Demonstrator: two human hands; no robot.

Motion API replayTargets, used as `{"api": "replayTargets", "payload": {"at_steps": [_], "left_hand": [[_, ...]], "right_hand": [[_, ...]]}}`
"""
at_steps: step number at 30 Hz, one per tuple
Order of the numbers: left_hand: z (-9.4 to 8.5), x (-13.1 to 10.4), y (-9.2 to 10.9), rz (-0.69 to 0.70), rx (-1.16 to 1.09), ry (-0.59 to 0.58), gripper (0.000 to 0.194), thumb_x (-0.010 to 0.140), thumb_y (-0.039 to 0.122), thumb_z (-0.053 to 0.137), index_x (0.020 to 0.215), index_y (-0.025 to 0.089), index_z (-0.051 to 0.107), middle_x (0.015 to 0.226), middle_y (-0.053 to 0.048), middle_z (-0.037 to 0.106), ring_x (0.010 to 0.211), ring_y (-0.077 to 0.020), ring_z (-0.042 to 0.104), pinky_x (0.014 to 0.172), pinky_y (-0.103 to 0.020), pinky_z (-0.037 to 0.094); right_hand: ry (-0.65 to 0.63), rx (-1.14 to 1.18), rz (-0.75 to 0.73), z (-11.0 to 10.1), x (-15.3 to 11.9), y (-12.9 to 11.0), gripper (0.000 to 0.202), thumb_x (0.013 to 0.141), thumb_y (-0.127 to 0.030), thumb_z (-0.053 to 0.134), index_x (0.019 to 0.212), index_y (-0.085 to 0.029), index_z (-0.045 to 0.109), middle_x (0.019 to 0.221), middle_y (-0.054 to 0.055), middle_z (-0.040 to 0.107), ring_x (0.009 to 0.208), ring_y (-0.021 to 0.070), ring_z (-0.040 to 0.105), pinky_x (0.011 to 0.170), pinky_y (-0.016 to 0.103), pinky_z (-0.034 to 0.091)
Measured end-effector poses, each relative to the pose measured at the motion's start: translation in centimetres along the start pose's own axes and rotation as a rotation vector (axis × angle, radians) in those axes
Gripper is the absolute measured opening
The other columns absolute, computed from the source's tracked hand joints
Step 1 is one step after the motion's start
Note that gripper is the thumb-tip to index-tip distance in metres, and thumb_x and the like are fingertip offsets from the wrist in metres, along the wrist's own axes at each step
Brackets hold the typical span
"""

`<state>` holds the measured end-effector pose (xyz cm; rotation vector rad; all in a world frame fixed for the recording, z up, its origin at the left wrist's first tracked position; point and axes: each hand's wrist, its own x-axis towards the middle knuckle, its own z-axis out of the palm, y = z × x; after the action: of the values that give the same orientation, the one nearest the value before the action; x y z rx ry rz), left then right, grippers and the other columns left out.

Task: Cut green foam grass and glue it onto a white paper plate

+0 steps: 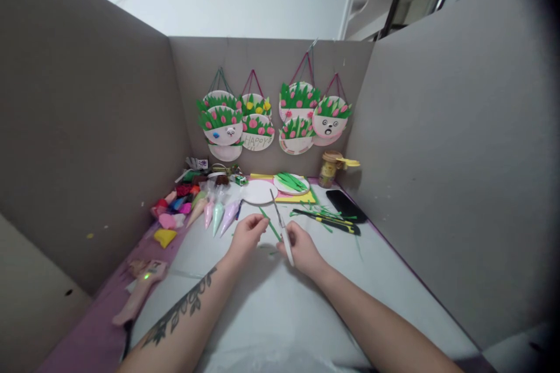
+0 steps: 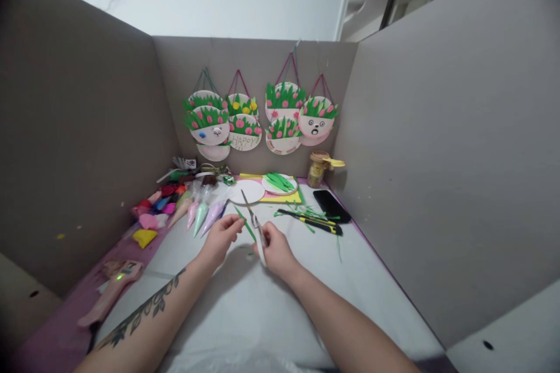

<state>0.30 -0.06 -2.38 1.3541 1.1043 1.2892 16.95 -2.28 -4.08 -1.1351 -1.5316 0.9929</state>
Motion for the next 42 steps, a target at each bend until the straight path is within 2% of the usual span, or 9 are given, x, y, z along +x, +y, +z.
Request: {"api": "replayTargets", "payload": {"at_steps": [7, 11, 15, 19, 23, 28, 32, 36, 42], "left_hand": [[-0.8, 0.3, 1.5, 0.060, -0.051, 0.136, 0.027, 0.078, 0.043, 0.065, 0.071, 0.018, 0.057, 0.060, 0.004, 0.048, 0.051, -0.0088, 0.038, 0.050, -0.023, 0.031], [-1.8, -0.1, 2.4, 0.461, 0.156, 0.319, 0.016, 0.086, 0.032, 0.060, 0.077, 0.019, 0.062, 0.071, 0.000, 0.057, 0.064, -0.0115, 0.051, 0.058, -0.023, 0.040], [-1.7, -1.2, 2.0, 1.020, 0.514, 0.140, 0.012, 0.086, 0.015, 0.060, 0.091, 0.022, 0.068, 0.083, -0.003, 0.064, 0.074, -0.0125, 0.058, 0.066, -0.023, 0.047], [-1.2, -1.8, 1.4, 1.186, 0.631, -0.007, 0.018, 0.085, 0.011, 0.060, 0.096, 0.022, 0.068, 0.080, -0.004, 0.066, 0.071, -0.0127, 0.060, 0.064, -0.024, 0.048], [-0.8, -1.9, 1.7, 0.999, 0.480, 0.020, 0.010, 0.085, 0.016, 0.061, 0.085, 0.023, 0.069, 0.081, -0.004, 0.066, 0.074, -0.0135, 0.061, 0.065, -0.025, 0.048], [-0.7, -0.7, 2.3, 0.321, -0.005, 0.094, 0.016, 0.081, 0.034, 0.065, 0.080, 0.019, 0.062, 0.085, -0.005, 0.068, 0.072, -0.0132, 0.058, 0.061, -0.024, 0.045], [-1.1, 0.4, 2.3, -0.038, -0.264, 0.097, 0.029, 0.067, 0.038, 0.076, 0.078, 0.018, 0.059, 0.079, -0.001, 0.065, 0.062, -0.0087, 0.051, 0.057, -0.020, 0.038], [-0.7, 0.2, 2.4, -0.211, -0.371, 0.001, 0.041, 0.058, 0.036, 0.081, 0.089, 0.018, 0.061, 0.082, -0.002, 0.066, 0.062, -0.0074, 0.050, 0.056, -0.019, 0.035], [0.4, -0.6, 1.9, -0.243, -0.342, -0.111, 0.042, 0.056, 0.035, 0.082, 0.089, 0.018, 0.062, 0.079, -0.001, 0.065, 0.061, -0.0076, 0.050, 0.055, -0.019, 0.033]], "right_hand": [[0.003, 0.004, 0.010, -0.3, 0.1, 0.3, 0.023, 0.063, -0.023, 0.062, 0.072, -0.023, 0.041, 0.059, -0.008, 0.048, 0.055, 0.0102, 0.042, 0.054, 0.024, 0.033], [0.030, 0.070, 0.062, -0.3, 0.3, -0.3, 0.026, 0.060, -0.026, 0.065, 0.070, -0.023, 0.041, 0.059, -0.007, 0.051, 0.054, 0.0108, 0.046, 0.053, 0.024, 0.037], [0.042, 0.168, 0.112, -0.2, 0.3, -1.4, 0.027, 0.061, -0.031, 0.068, 0.075, -0.022, 0.047, 0.063, -0.004, 0.057, 0.055, 0.0139, 0.056, 0.056, 0.028, 0.046], [0.023, 0.205, 0.085, -0.4, 0.0, -2.5, 0.026, 0.064, -0.032, 0.068, 0.078, -0.021, 0.049, 0.062, -0.004, 0.059, 0.054, 0.0146, 0.059, 0.058, 0.029, 0.048], [0.007, 0.231, 0.060, -0.5, -0.2, -2.7, 0.028, 0.063, -0.033, 0.071, 0.076, -0.021, 0.049, 0.062, -0.004, 0.058, 0.054, 0.0145, 0.059, 0.058, 0.029, 0.049], [0.104, 0.240, 0.055, -0.7, 0.3, -1.8, 0.029, 0.066, -0.035, 0.072, 0.077, -0.021, 0.049, 0.064, -0.004, 0.058, 0.054, 0.0137, 0.057, 0.057, 0.028, 0.047], [0.134, 0.279, 0.042, -1.1, 0.6, -1.0, 0.031, 0.066, -0.035, 0.072, 0.081, -0.021, 0.050, 0.070, -0.003, 0.060, 0.057, 0.0135, 0.058, 0.059, 0.028, 0.045], [-0.015, 0.299, 0.053, -0.7, 0.3, -0.8, 0.029, 0.066, -0.033, 0.071, 0.084, -0.019, 0.054, 0.075, 0.001, 0.065, 0.064, 0.0150, 0.059, 0.063, 0.028, 0.046], [-0.113, 0.355, 0.147, 0.4, -0.4, -1.5, 0.025, 0.062, -0.030, 0.069, 0.078, -0.020, 0.052, 0.061, -0.003, 0.057, 0.057, 0.0139, 0.053, 0.056, 0.026, 0.042]]}}
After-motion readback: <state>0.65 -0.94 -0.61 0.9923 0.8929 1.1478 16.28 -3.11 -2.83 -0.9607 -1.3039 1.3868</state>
